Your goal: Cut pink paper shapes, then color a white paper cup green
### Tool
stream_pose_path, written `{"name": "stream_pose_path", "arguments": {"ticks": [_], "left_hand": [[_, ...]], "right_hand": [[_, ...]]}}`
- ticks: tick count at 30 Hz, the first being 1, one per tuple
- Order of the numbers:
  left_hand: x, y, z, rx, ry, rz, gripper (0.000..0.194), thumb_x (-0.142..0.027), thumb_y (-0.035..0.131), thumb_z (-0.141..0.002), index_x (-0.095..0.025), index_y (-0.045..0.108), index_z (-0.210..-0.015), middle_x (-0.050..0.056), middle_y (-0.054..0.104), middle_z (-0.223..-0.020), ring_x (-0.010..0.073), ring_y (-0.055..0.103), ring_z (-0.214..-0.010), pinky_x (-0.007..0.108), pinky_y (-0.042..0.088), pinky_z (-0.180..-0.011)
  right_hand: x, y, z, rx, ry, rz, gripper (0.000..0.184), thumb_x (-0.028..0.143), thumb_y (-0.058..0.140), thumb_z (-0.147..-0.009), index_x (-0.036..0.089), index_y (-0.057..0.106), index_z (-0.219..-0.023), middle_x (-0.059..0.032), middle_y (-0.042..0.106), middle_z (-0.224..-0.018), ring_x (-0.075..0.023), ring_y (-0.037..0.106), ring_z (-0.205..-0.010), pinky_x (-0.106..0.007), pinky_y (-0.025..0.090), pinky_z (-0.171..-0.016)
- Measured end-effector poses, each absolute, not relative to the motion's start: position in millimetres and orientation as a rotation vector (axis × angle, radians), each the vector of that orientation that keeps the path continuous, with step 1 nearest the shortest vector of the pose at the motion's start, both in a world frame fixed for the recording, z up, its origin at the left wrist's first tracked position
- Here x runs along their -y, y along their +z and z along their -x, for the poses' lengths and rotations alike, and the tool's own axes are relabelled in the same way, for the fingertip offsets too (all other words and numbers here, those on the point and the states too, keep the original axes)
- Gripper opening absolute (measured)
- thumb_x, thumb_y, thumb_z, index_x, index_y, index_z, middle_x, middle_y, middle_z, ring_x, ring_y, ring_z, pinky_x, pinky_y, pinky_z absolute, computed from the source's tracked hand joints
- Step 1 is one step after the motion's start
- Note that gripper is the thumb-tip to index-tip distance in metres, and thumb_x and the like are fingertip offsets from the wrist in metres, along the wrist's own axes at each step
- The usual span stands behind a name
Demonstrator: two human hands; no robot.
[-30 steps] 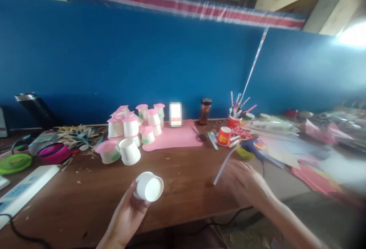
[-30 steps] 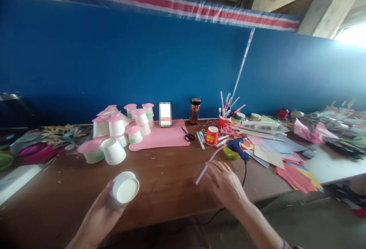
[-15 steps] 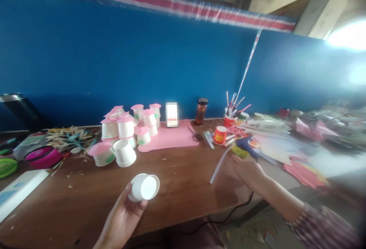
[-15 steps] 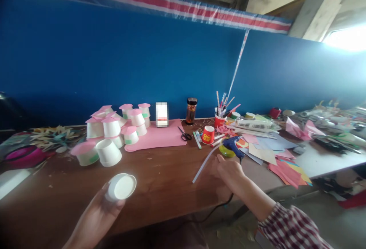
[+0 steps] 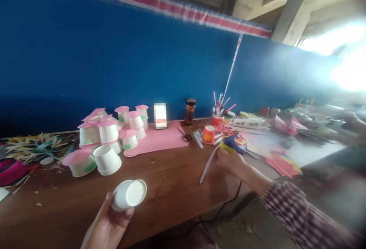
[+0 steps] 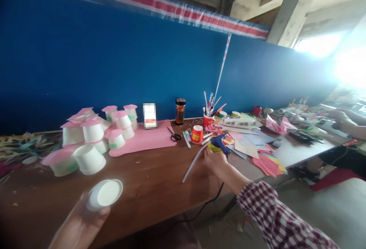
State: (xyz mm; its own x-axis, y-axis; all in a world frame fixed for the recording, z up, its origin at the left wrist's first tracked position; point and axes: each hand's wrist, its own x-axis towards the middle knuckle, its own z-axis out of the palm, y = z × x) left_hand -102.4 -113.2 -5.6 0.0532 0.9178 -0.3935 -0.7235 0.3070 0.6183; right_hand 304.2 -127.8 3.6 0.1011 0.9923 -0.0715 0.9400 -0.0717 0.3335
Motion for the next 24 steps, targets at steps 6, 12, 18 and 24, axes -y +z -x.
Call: {"name": "stream_pose_path", "arguments": {"ticks": [6, 12, 18, 24], "left_hand": [[112.8, -8.0, 103.5, -0.810, 1.271, -0.281, 0.007, -0.019, 0.061, -0.079, -0.020, 0.066, -0.084, 0.001, 0.066, -0.084, 0.0146, 0.060, -0.060, 0.024, 0.050, -0.042], [111.0, -11.8, 105.0, -0.813, 1.273, -0.269, 0.009, -0.019, 0.060, -0.079, -0.019, 0.065, -0.087, 0.003, 0.066, -0.082, 0.0151, 0.060, -0.060, 0.023, 0.051, -0.043], [108.7, -18.8, 107.8, -0.751, 1.286, -0.291, 0.009, -0.015, 0.060, -0.078, -0.018, 0.064, -0.086, 0.003, 0.065, -0.087, 0.0163, 0.060, -0.061, 0.027, 0.051, -0.042], [108.0, -20.8, 108.5, -0.752, 1.292, -0.290, 0.010, -0.014, 0.058, -0.081, -0.018, 0.064, -0.087, 0.004, 0.066, -0.090, 0.0167, 0.061, -0.063, 0.026, 0.051, -0.042]], "right_hand": [[127.5, -1.9, -311.8, -1.855, 0.214, -2.063, 0.049, 0.001, 0.037, -0.085, 0.003, 0.047, -0.133, -0.0274, 0.048, -0.134, -0.0298, 0.061, -0.104, -0.041, 0.055, -0.075], [131.4, -4.1, -313.6, -1.811, 0.228, -2.023, 0.051, -0.001, 0.034, -0.086, 0.003, 0.043, -0.136, -0.0248, 0.045, -0.138, -0.0300, 0.059, -0.109, -0.040, 0.055, -0.079], [130.7, -6.7, -315.9, -1.798, 0.256, -2.031, 0.048, 0.000, 0.039, -0.087, 0.006, 0.046, -0.134, -0.0260, 0.047, -0.135, -0.0289, 0.064, -0.102, -0.038, 0.056, -0.077], [132.1, -8.8, -319.4, -1.837, 0.333, -2.029, 0.049, -0.002, 0.042, -0.083, 0.004, 0.050, -0.131, -0.0271, 0.049, -0.133, -0.0278, 0.068, -0.092, -0.036, 0.058, -0.071]]}}
